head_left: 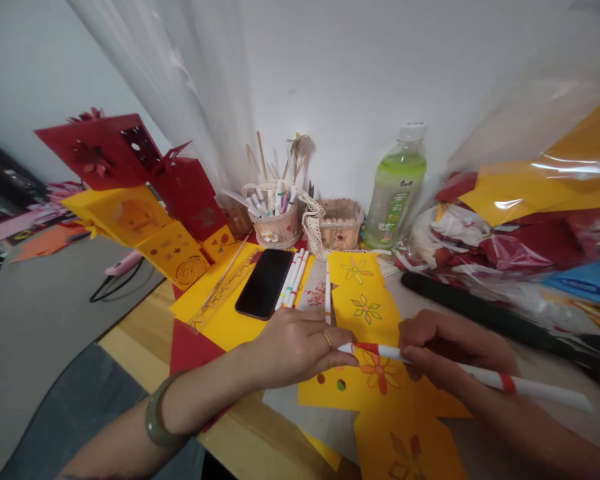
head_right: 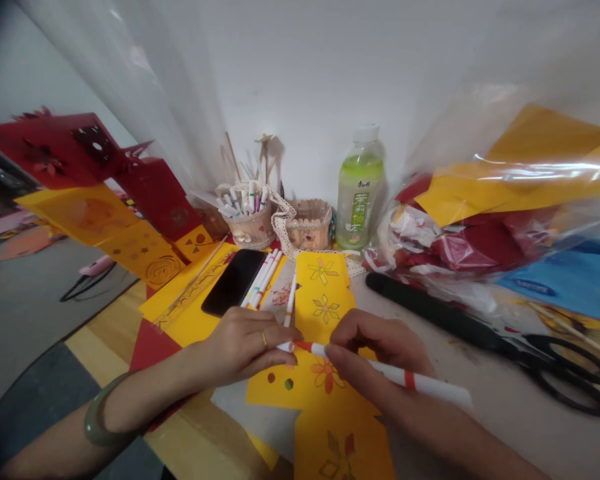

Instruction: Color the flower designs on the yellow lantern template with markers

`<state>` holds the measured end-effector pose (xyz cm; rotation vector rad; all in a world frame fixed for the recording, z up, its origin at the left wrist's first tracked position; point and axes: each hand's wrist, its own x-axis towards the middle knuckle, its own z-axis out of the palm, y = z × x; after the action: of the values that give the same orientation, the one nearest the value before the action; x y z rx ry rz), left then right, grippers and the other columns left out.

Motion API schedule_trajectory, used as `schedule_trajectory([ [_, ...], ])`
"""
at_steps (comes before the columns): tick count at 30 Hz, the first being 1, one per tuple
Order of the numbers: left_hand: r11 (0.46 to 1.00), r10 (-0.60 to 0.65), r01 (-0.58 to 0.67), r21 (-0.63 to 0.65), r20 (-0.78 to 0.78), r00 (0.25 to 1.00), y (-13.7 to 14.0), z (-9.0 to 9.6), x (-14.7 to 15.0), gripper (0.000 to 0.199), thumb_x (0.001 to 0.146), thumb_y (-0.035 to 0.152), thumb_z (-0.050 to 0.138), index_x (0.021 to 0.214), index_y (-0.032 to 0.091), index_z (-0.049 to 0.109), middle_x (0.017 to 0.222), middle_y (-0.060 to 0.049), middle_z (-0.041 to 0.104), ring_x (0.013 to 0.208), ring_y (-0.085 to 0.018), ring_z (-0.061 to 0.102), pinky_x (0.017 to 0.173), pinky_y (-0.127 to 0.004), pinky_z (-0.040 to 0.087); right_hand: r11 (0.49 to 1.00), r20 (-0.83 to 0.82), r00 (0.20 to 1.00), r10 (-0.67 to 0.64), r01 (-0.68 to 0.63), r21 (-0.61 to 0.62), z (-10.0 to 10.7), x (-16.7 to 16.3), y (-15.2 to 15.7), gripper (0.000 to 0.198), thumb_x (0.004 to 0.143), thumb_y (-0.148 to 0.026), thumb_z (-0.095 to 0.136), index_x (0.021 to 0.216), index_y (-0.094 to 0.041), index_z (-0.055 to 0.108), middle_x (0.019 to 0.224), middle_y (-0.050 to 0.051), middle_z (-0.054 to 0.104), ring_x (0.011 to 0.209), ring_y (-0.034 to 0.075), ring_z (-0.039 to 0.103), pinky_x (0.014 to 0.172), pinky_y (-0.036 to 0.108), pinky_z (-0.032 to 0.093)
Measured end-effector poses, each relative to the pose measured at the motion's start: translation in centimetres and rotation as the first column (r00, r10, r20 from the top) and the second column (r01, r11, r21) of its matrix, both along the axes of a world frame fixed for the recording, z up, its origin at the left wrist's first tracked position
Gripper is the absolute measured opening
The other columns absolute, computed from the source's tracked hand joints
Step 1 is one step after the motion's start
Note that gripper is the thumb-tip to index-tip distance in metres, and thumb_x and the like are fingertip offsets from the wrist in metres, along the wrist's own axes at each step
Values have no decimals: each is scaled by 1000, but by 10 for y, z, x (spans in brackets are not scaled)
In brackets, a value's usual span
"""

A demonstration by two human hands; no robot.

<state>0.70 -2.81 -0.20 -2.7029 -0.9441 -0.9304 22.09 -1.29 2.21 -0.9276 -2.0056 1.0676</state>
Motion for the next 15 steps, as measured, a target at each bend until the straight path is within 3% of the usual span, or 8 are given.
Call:
schedule_trajectory([
  [10,1000,-5,5,-6,-11,1000,0,-2,0,38,94,38,35,87,13,62,60,0,64,55,-10,59,48,-21,45,998,-88,996,-29,33,48,-7,2,0,28,82,-32,51,56,-20,50,52,-4,51,47,9,46,42,19,34],
  [15,1000,-18,18,-3,-21,1000,-1,-3,-2,39,95,38,32,89,11,61,63,-2,64,59,-11,60,51,-21,46,992,-3,997,78,-77,102,1,-2,-2,28,81,-26,52,54,-19,52,51,-4,55,47,8,50,44,19,36],
])
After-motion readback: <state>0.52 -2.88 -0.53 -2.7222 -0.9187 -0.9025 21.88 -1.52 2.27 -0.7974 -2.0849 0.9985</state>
